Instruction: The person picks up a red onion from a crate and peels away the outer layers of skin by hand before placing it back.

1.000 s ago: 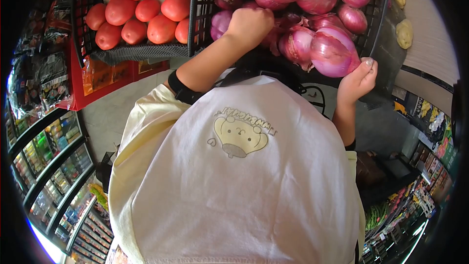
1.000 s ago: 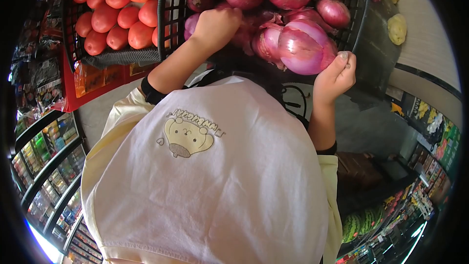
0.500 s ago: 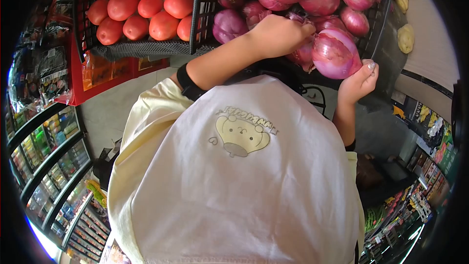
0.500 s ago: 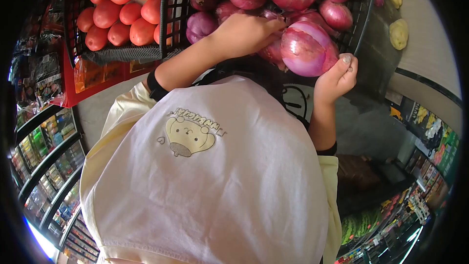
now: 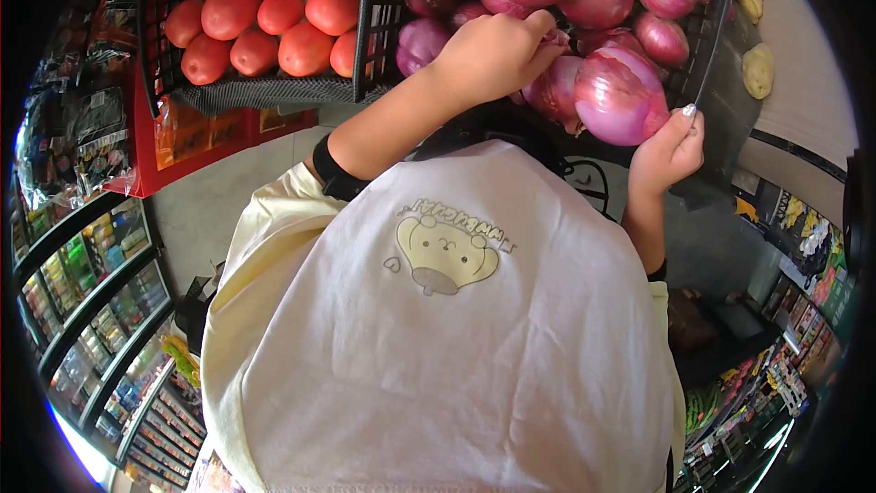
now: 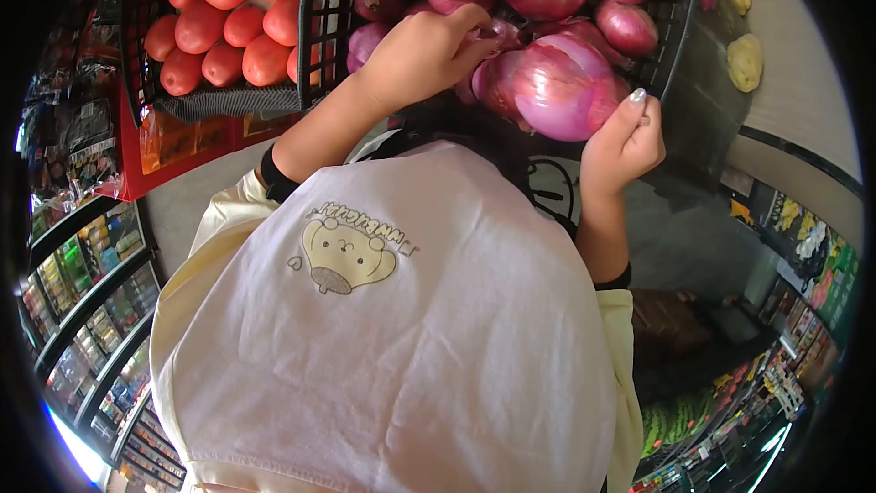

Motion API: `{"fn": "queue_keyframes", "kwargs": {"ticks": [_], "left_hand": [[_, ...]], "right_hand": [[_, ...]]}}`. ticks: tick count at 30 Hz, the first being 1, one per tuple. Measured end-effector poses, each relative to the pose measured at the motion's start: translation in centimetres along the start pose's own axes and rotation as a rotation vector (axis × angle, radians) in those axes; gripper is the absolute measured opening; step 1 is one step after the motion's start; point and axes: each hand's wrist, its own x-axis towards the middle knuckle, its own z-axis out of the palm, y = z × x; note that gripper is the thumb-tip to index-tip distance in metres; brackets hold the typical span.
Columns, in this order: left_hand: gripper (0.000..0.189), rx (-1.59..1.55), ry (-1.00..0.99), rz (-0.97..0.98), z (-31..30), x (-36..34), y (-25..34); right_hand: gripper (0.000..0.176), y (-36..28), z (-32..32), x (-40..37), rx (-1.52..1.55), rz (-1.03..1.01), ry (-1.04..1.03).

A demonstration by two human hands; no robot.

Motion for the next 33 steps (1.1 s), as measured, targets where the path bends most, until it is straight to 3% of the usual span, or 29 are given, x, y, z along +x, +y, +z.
{"fn": "queue_keyframes", "kwargs": {"ticks": [7,18,25,33], "left_hand": [[0.024,-0.239,-0.066,0.075,-1.6,1.2,3.8],[0.012,-0.474,-0.034,0.214,-0.7,1.1,3.5],[0.013,-0.483,-0.027,0.080,-0.6,0.7,2.5],[0.021,-0.287,0.082,0.142,-0.5,0.5,3.7]], "right_hand": [[0.026,-2.4,0.6,0.1,-0.094,-0.436,-0.138],[0.026,-3.2,1.1,0.1,-0.120,-0.466,-0.144],[0.025,-3.2,1.1,0.1,-0.121,-0.450,-0.142],[0.025,-3.1,1.2,0.0,-0.113,-0.455,-0.134]]}}
